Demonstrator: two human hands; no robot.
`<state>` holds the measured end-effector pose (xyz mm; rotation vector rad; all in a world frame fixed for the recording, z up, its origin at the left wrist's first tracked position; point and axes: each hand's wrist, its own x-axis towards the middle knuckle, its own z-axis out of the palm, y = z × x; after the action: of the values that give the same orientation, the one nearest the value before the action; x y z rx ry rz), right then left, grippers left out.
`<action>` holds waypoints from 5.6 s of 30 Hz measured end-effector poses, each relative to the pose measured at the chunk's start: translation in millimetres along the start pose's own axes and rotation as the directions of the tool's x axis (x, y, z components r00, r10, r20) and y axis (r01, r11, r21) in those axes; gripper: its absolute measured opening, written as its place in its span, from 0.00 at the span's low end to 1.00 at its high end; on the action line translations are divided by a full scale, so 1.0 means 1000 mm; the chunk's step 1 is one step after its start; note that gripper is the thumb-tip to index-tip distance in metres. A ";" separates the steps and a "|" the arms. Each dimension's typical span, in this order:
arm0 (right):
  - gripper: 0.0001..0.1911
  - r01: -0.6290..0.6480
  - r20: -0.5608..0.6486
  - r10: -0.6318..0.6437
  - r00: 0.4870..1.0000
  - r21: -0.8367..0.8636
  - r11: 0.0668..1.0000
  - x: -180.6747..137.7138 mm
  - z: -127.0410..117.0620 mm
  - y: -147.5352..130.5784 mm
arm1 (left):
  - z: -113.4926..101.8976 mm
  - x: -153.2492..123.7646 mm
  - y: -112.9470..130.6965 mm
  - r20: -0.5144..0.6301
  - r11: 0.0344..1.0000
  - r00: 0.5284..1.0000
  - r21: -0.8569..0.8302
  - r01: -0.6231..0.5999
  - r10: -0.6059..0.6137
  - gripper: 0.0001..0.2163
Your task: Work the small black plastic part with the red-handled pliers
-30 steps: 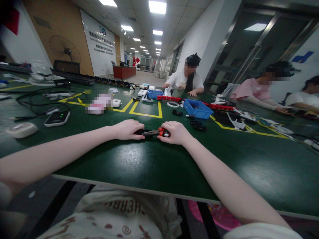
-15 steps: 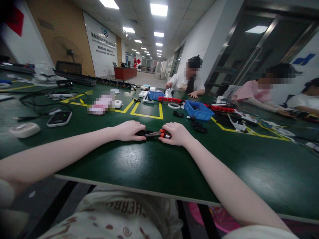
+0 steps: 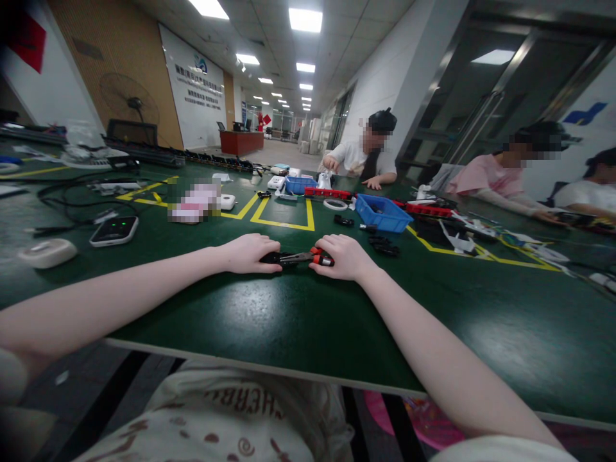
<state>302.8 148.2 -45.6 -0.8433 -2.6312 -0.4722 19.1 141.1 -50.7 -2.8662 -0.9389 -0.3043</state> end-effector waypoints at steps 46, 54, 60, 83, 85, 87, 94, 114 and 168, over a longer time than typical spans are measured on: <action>0.17 -0.050 0.062 0.046 0.997 0.059 0.997 0.001 -0.002 -0.001 | -0.001 0.000 0.003 -0.001 0.995 0.995 0.018 0.097 -0.097 0.23; 0.16 -0.060 0.043 0.058 0.997 0.025 0.998 0.001 0.000 0.001 | -0.005 -0.001 0.004 -0.013 0.996 0.996 0.003 0.089 -0.089 0.25; 0.17 -0.052 0.047 0.051 0.998 0.033 0.998 0.001 0.000 -0.001 | -0.006 -0.002 0.006 -0.058 0.994 0.993 0.026 0.103 -0.101 0.28; 0.18 -0.040 0.041 0.041 0.998 -0.005 0.999 0.002 0.004 -0.002 | 0.005 -0.001 0.002 -0.054 0.982 0.998 -0.180 -0.049 0.039 0.28; 0.18 -0.034 0.029 0.035 0.999 -0.019 0.999 0.002 0.004 -0.002 | 0.005 -0.001 0.003 -0.070 0.984 0.997 -0.171 -0.046 0.034 0.27; 0.18 -0.032 0.012 0.032 0.999 -0.030 0.999 0.001 0.004 -0.003 | 0.004 -0.002 0.004 -0.077 0.985 0.996 -0.168 -0.046 0.033 0.27; 0.19 -0.073 -0.079 0.071 0.994 -0.020 0.997 -0.001 0.005 -0.002 | 0.004 -0.002 0.004 -0.081 0.974 0.996 -0.222 -0.039 0.022 0.26; 0.19 -0.015 -0.179 -0.007 0.984 -0.120 0.993 0.002 0.004 -0.005 | 0.012 -0.001 0.001 -0.185 0.885 0.982 -0.463 -0.053 -0.038 0.30; 0.14 -0.073 -0.164 0.039 0.986 -0.205 0.976 0.003 0.009 -0.011 | 0.005 -0.004 0.003 -0.107 0.911 0.993 -0.413 0.005 -0.054 0.24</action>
<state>291.6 145.1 -54.4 -0.9009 -2.4343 -0.7803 18.6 137.7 -56.1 -3.1617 -1.0002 -0.7486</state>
